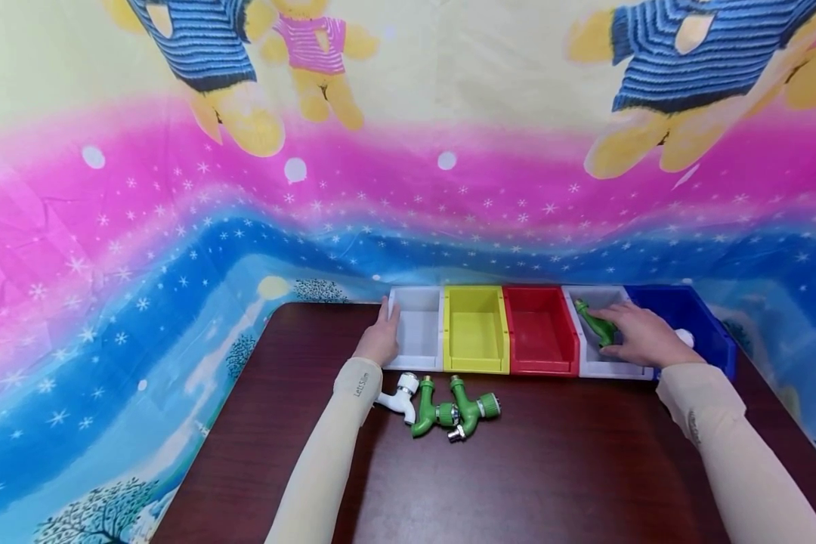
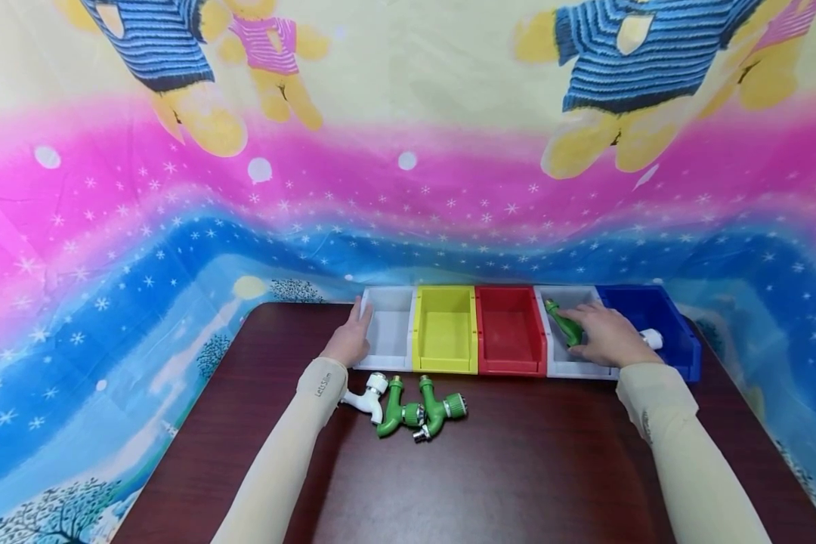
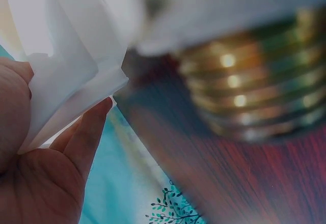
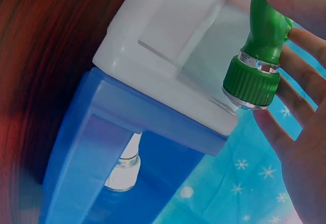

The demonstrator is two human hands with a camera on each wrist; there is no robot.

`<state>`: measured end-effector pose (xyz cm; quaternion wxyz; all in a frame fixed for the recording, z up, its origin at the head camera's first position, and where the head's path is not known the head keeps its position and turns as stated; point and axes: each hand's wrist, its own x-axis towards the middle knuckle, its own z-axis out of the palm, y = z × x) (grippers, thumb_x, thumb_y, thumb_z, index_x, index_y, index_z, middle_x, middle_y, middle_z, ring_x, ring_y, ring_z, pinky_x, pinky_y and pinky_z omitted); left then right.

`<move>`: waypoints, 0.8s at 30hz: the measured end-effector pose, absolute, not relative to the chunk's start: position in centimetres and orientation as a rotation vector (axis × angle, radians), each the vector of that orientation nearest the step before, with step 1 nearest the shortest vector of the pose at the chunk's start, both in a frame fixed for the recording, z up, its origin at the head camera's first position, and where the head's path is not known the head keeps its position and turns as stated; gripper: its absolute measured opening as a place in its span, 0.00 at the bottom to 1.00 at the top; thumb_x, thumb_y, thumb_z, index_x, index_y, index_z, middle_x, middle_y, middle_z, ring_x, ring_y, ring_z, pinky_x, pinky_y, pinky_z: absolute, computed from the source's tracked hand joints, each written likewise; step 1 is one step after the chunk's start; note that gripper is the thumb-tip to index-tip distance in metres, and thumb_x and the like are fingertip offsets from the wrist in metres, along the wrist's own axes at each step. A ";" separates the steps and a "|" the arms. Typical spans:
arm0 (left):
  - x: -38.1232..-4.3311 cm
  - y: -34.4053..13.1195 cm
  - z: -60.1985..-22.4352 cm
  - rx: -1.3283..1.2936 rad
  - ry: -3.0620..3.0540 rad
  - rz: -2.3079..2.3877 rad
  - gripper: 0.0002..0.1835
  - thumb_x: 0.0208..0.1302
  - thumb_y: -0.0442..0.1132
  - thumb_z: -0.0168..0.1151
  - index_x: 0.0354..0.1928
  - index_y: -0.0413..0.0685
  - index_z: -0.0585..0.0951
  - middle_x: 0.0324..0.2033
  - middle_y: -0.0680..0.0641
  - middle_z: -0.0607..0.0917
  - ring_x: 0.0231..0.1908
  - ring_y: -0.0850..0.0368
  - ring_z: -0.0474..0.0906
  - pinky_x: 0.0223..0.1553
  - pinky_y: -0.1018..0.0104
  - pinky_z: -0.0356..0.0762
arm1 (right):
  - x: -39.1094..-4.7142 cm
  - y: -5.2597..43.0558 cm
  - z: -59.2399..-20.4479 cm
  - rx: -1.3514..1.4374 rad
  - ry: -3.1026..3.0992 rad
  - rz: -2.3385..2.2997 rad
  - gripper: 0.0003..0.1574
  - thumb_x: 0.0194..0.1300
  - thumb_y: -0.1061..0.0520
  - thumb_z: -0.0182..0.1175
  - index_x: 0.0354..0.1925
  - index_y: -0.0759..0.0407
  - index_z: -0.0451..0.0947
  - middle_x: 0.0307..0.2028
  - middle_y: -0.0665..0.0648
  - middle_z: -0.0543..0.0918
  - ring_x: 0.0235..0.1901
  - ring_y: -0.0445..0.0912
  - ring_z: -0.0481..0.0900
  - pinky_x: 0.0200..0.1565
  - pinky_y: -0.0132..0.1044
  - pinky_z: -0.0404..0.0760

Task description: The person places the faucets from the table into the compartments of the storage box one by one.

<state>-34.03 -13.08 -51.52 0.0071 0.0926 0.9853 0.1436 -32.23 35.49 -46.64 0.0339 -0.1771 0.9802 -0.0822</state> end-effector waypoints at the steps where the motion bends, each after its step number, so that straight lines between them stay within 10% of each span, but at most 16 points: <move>1: -34.0 -13.1 -51.5 0.290 3.080 0.450 0.44 0.68 0.25 0.60 0.83 0.42 0.52 0.82 0.34 0.44 0.18 0.54 0.72 0.29 0.60 0.78 | -32.3 35.5 -46.7 -0.546 3.014 -0.253 0.51 0.56 0.50 0.78 0.74 0.59 0.70 0.64 0.74 0.76 0.65 0.74 0.68 0.61 0.77 0.67; 24: -33.8 -13.0 -51.4 0.269 3.044 0.503 0.44 0.71 0.25 0.57 0.84 0.46 0.50 0.83 0.36 0.41 0.17 0.56 0.71 0.24 0.64 0.73 | -32.4 36.0 -48.9 -0.578 3.009 -0.304 0.51 0.56 0.49 0.79 0.74 0.58 0.70 0.65 0.72 0.76 0.64 0.71 0.71 0.58 0.72 0.75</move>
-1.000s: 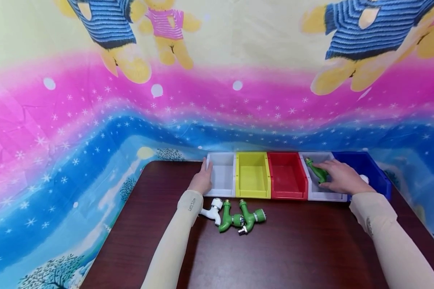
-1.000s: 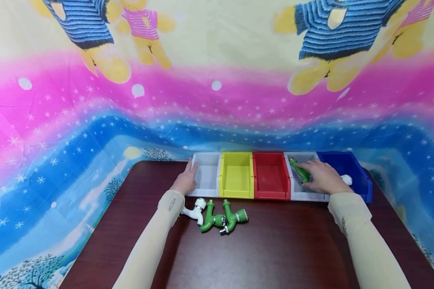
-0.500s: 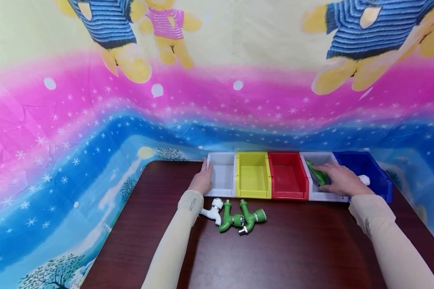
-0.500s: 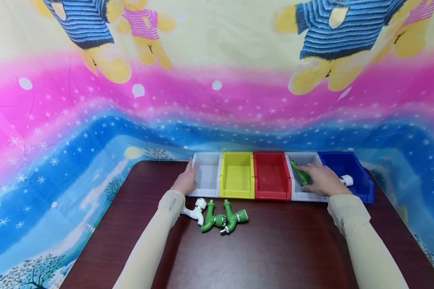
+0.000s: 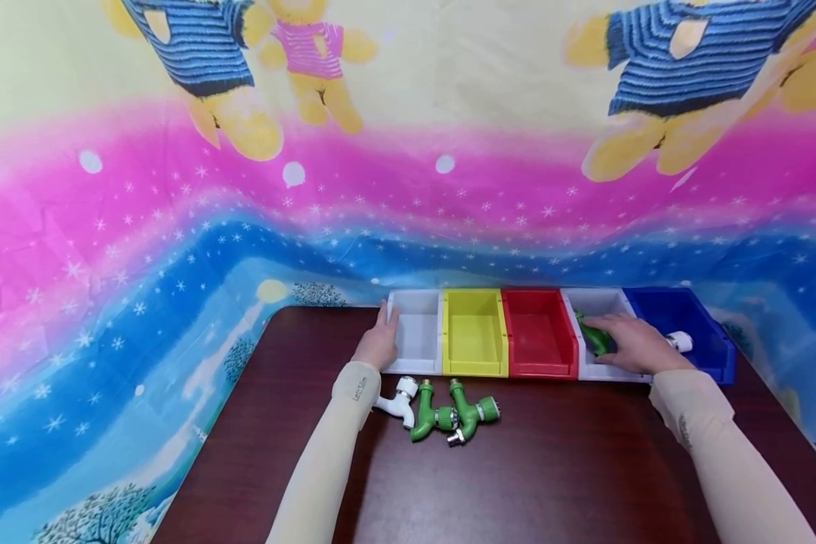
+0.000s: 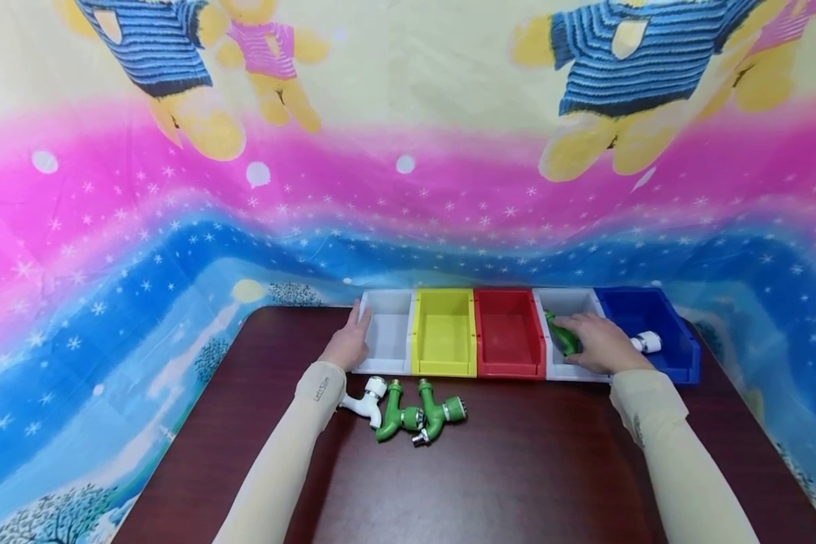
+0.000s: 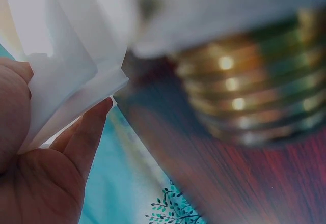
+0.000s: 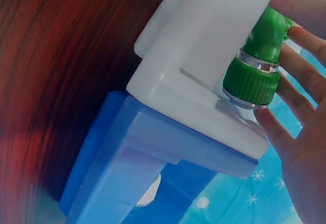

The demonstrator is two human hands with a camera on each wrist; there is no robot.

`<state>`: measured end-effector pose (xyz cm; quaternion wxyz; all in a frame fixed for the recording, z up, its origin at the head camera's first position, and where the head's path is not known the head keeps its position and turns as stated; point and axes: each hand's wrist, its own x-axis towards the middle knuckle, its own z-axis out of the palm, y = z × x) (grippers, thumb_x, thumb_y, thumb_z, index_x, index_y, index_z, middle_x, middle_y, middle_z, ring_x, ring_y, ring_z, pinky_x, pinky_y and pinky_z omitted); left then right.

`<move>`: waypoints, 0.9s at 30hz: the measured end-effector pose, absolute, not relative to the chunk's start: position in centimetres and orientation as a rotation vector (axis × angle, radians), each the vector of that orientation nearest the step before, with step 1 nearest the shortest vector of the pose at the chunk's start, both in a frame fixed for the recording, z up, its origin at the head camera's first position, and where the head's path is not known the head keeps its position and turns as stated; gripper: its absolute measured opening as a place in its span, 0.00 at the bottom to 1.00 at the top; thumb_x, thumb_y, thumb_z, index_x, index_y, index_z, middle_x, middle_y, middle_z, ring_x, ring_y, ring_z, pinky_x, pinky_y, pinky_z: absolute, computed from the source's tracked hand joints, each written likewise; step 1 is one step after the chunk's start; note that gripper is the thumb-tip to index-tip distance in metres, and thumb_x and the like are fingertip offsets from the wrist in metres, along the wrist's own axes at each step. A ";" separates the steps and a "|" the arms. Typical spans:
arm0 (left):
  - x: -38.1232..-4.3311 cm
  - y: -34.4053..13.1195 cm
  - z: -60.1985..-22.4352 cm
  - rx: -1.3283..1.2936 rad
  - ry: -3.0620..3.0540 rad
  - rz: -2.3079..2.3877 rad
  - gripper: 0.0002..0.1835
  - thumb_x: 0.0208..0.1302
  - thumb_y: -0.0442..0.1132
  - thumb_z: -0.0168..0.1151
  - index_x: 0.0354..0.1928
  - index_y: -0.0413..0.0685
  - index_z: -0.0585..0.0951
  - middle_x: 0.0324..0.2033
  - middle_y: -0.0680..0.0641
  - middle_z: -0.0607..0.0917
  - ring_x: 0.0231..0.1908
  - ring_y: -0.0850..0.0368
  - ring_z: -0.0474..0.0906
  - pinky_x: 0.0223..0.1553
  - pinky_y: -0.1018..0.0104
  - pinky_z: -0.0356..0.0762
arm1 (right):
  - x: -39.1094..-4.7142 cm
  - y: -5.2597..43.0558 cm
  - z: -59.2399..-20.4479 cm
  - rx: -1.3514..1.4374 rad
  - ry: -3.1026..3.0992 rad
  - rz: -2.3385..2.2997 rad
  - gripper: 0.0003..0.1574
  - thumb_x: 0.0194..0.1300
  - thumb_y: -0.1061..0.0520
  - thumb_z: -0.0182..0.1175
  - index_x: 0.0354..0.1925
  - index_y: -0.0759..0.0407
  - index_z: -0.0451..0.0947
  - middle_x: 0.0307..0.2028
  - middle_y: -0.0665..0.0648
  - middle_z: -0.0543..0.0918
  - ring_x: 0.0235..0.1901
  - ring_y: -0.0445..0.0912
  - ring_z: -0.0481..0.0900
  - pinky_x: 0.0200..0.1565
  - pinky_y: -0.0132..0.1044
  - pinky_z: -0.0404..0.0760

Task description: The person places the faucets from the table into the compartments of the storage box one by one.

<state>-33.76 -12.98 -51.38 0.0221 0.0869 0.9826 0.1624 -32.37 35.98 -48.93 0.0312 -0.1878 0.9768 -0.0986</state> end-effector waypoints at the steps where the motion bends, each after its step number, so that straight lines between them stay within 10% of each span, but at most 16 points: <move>1: -33.7 -13.0 -51.4 0.265 3.043 0.507 0.44 0.71 0.25 0.57 0.84 0.46 0.50 0.83 0.36 0.41 0.17 0.56 0.71 0.24 0.64 0.73 | -32.4 35.9 -49.0 -0.582 3.007 -0.303 0.51 0.56 0.48 0.79 0.74 0.58 0.70 0.65 0.72 0.76 0.64 0.71 0.71 0.58 0.72 0.75; 27: -34.1 -13.1 -51.9 0.280 3.064 0.491 0.44 0.69 0.24 0.57 0.83 0.44 0.52 0.83 0.35 0.42 0.16 0.56 0.70 0.22 0.65 0.72 | -33.0 35.3 -49.3 -0.531 2.976 -0.305 0.53 0.53 0.50 0.81 0.73 0.61 0.71 0.66 0.72 0.76 0.64 0.71 0.70 0.56 0.72 0.77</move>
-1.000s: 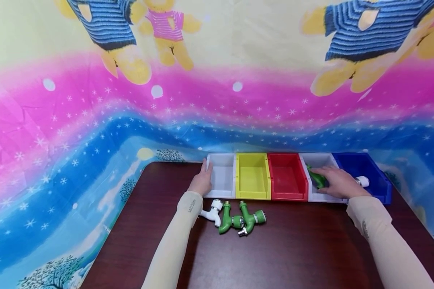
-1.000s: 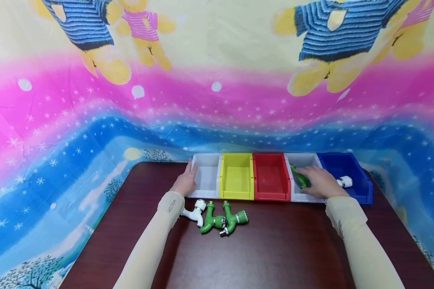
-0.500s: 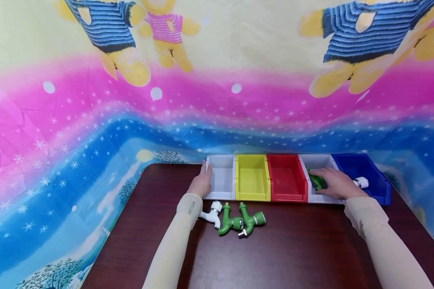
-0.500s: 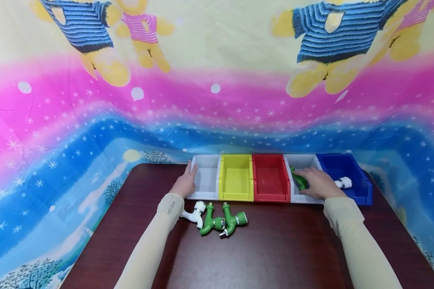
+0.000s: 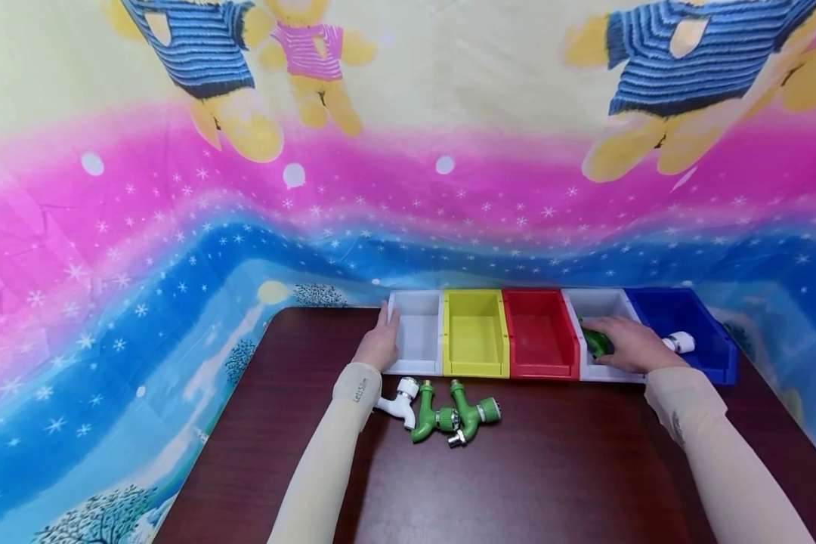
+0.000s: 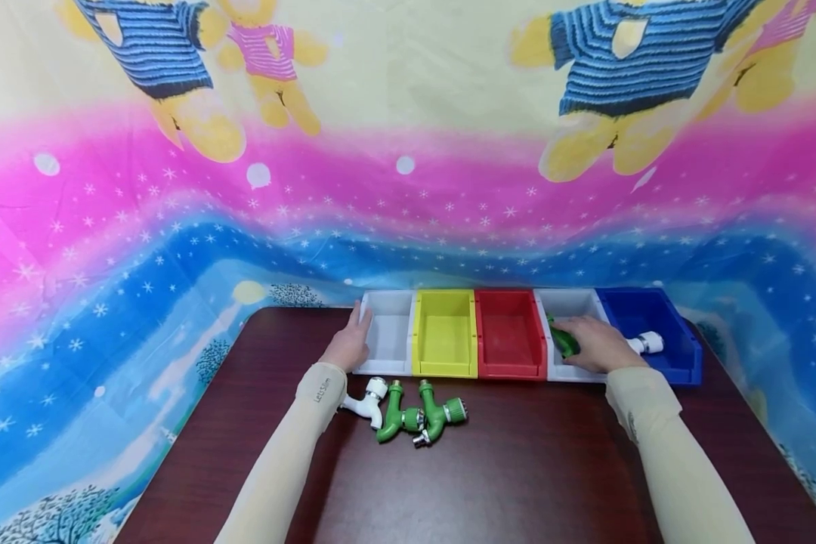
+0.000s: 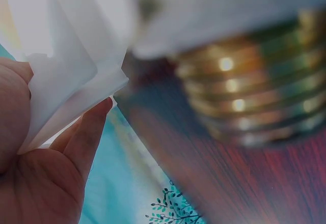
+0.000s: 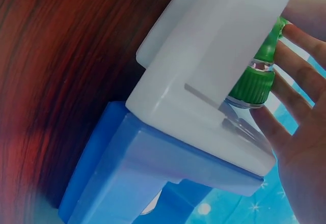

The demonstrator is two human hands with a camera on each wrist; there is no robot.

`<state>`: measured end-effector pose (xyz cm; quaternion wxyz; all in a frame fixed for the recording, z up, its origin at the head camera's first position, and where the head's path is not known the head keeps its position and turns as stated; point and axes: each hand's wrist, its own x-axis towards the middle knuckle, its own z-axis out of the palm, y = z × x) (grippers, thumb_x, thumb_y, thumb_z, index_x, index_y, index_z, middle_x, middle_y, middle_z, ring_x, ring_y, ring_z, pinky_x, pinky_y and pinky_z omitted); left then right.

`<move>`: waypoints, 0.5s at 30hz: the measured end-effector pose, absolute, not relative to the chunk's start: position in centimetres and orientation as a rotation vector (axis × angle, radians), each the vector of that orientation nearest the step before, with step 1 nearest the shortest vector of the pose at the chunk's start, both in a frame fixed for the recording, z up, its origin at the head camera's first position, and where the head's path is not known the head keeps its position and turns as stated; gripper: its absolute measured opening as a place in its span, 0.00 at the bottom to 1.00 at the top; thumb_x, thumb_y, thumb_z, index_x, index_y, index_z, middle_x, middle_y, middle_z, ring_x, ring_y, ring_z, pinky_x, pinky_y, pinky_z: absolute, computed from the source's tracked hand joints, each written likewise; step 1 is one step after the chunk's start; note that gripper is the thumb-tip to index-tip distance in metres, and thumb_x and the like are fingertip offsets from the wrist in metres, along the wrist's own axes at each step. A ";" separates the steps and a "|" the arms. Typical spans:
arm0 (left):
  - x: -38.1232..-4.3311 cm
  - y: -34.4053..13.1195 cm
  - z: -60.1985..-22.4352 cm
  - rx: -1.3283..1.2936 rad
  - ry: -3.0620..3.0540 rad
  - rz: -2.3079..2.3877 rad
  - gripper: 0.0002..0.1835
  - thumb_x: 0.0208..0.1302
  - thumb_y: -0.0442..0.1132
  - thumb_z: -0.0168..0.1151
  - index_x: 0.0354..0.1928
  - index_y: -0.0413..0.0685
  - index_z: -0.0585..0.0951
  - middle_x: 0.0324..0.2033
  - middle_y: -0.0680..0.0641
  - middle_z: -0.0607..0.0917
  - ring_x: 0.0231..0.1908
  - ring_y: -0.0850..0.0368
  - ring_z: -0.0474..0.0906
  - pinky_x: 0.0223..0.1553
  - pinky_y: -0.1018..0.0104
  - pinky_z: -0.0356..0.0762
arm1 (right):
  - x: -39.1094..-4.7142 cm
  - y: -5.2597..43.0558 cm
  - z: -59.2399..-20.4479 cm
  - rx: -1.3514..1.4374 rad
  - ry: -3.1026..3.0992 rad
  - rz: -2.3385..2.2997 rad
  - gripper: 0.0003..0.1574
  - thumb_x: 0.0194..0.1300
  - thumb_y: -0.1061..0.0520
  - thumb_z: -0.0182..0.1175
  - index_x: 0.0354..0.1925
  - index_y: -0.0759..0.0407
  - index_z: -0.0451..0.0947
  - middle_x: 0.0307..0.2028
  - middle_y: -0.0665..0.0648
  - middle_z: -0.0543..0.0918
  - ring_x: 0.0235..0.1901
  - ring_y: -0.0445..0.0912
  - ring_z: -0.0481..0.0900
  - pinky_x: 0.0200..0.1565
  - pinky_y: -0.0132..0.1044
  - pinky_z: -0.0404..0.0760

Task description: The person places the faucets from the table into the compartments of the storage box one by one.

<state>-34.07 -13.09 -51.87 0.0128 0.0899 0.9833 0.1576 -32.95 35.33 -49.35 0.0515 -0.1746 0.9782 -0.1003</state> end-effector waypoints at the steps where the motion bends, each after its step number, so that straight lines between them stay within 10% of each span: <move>1: -34.1 -13.1 -51.9 0.278 3.064 0.491 0.44 0.69 0.24 0.58 0.83 0.44 0.51 0.83 0.35 0.42 0.16 0.56 0.70 0.22 0.65 0.72 | -33.0 35.3 -49.3 -0.535 2.975 -0.304 0.54 0.53 0.50 0.81 0.73 0.62 0.71 0.66 0.72 0.76 0.64 0.72 0.70 0.56 0.72 0.77; 15: -34.0 -13.1 -51.6 0.276 3.051 0.470 0.44 0.70 0.25 0.57 0.83 0.45 0.51 0.83 0.36 0.41 0.16 0.56 0.70 0.23 0.65 0.72 | -33.6 35.4 -49.9 -0.568 2.944 -0.324 0.51 0.55 0.51 0.80 0.72 0.62 0.71 0.65 0.71 0.77 0.62 0.69 0.73 0.55 0.70 0.78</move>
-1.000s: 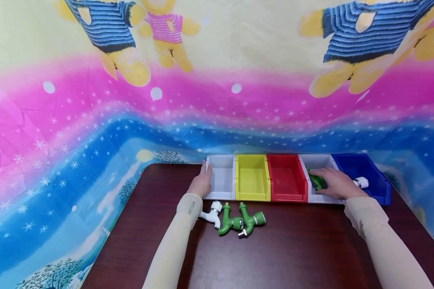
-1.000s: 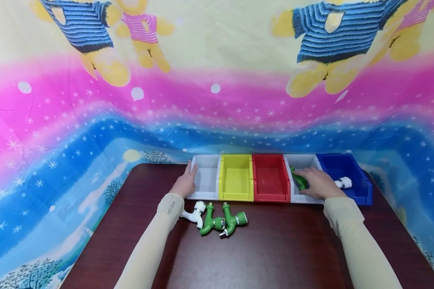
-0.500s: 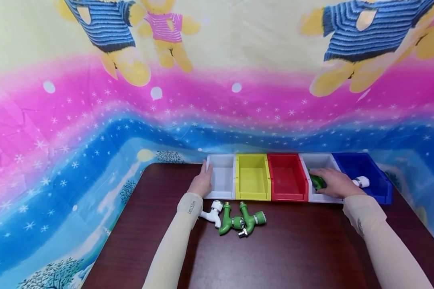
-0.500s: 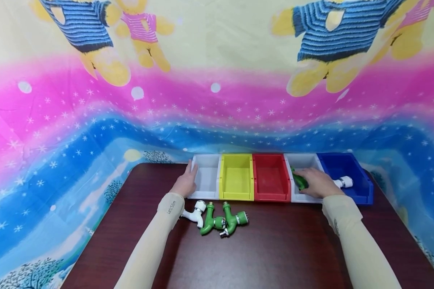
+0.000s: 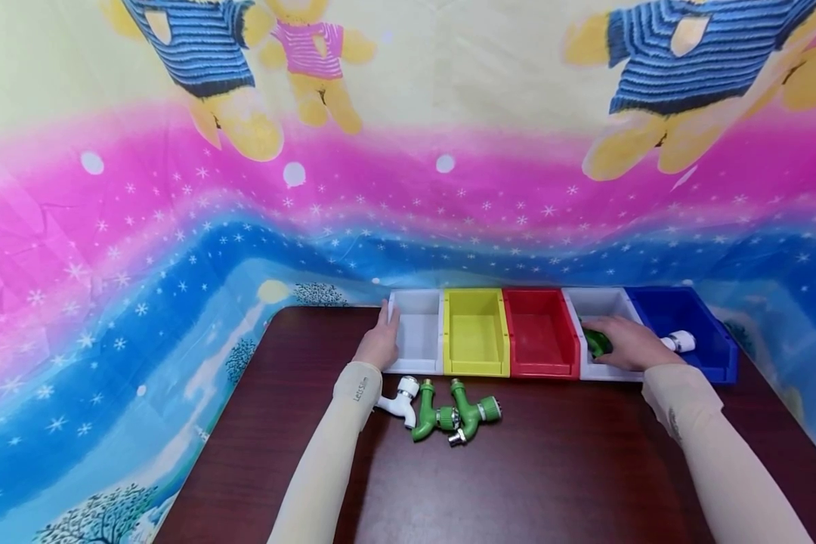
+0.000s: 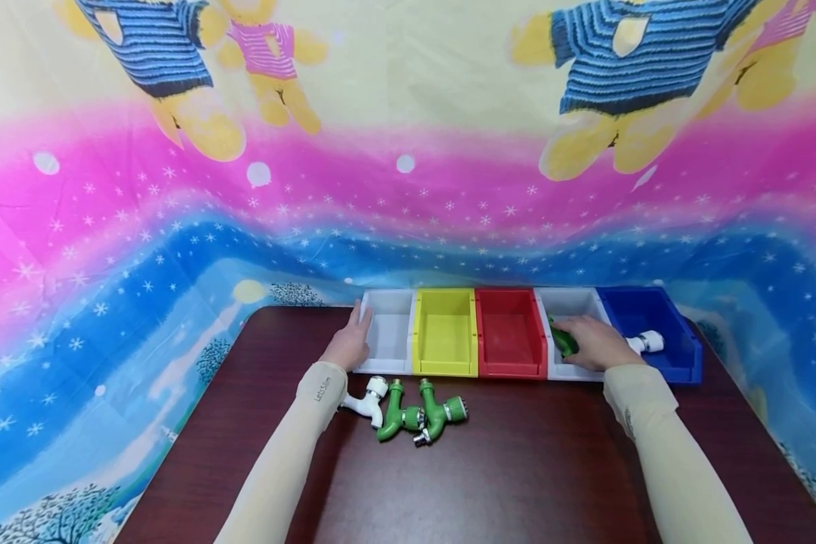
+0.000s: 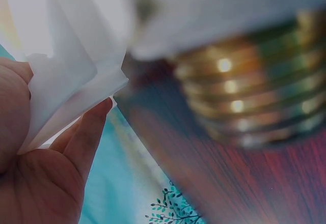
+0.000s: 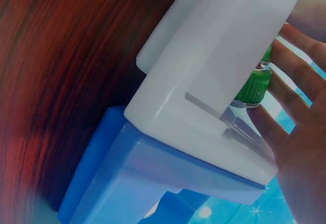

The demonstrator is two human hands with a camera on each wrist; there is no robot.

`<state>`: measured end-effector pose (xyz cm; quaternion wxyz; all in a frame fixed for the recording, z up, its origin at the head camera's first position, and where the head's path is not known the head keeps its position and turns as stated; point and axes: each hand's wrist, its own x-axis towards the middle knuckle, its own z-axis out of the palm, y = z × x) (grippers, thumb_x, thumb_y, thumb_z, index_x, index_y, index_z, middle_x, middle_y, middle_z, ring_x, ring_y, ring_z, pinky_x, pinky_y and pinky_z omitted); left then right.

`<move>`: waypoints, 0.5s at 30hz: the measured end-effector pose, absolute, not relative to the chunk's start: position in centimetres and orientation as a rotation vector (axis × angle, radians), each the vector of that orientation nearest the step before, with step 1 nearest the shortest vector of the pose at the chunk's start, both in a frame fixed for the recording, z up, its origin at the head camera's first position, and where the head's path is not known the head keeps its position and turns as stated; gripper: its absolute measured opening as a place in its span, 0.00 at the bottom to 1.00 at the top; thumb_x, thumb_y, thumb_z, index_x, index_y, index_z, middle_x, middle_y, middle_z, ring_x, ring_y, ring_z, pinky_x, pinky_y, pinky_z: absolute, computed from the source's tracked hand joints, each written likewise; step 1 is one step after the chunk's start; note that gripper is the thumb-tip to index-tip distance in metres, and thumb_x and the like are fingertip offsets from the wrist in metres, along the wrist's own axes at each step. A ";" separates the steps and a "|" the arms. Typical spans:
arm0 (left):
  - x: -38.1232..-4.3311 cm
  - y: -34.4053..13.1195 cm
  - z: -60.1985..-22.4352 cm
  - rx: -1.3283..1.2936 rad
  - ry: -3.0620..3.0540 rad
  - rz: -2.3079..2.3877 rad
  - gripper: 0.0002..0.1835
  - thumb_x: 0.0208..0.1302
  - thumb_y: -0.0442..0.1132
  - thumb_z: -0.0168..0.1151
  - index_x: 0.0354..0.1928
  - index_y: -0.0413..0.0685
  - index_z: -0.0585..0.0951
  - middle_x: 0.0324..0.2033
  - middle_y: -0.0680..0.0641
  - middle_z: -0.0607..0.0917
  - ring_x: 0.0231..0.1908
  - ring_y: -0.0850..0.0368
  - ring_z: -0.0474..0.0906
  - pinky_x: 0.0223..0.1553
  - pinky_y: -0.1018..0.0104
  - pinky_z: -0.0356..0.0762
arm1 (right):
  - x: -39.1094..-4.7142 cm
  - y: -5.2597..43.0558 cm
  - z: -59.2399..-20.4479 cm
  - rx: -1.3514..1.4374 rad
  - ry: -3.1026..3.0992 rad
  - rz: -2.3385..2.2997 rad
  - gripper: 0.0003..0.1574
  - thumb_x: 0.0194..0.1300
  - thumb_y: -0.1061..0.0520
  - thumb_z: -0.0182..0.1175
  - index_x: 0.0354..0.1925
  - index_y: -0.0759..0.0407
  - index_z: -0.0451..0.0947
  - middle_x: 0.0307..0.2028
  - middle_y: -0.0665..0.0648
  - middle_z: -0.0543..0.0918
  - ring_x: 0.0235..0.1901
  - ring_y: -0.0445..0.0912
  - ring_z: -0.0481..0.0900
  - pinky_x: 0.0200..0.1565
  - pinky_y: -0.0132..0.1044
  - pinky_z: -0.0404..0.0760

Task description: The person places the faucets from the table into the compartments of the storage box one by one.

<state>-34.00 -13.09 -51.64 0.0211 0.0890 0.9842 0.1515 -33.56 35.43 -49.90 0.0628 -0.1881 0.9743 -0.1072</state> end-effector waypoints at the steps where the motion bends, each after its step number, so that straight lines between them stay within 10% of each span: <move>1: -34.0 -13.1 -51.7 0.276 3.052 0.467 0.44 0.70 0.25 0.57 0.83 0.45 0.51 0.83 0.36 0.41 0.16 0.56 0.70 0.23 0.65 0.72 | -33.5 35.4 -49.8 -0.566 2.941 -0.325 0.51 0.55 0.51 0.80 0.72 0.63 0.71 0.65 0.71 0.77 0.62 0.69 0.73 0.55 0.71 0.78; 15: -33.8 -13.1 -51.5 0.264 3.041 0.516 0.45 0.69 0.24 0.57 0.83 0.45 0.51 0.83 0.35 0.42 0.16 0.56 0.71 0.23 0.65 0.73 | -33.6 35.0 -49.9 -0.481 2.903 -0.367 0.53 0.54 0.53 0.80 0.73 0.63 0.70 0.66 0.72 0.76 0.63 0.70 0.72 0.57 0.70 0.77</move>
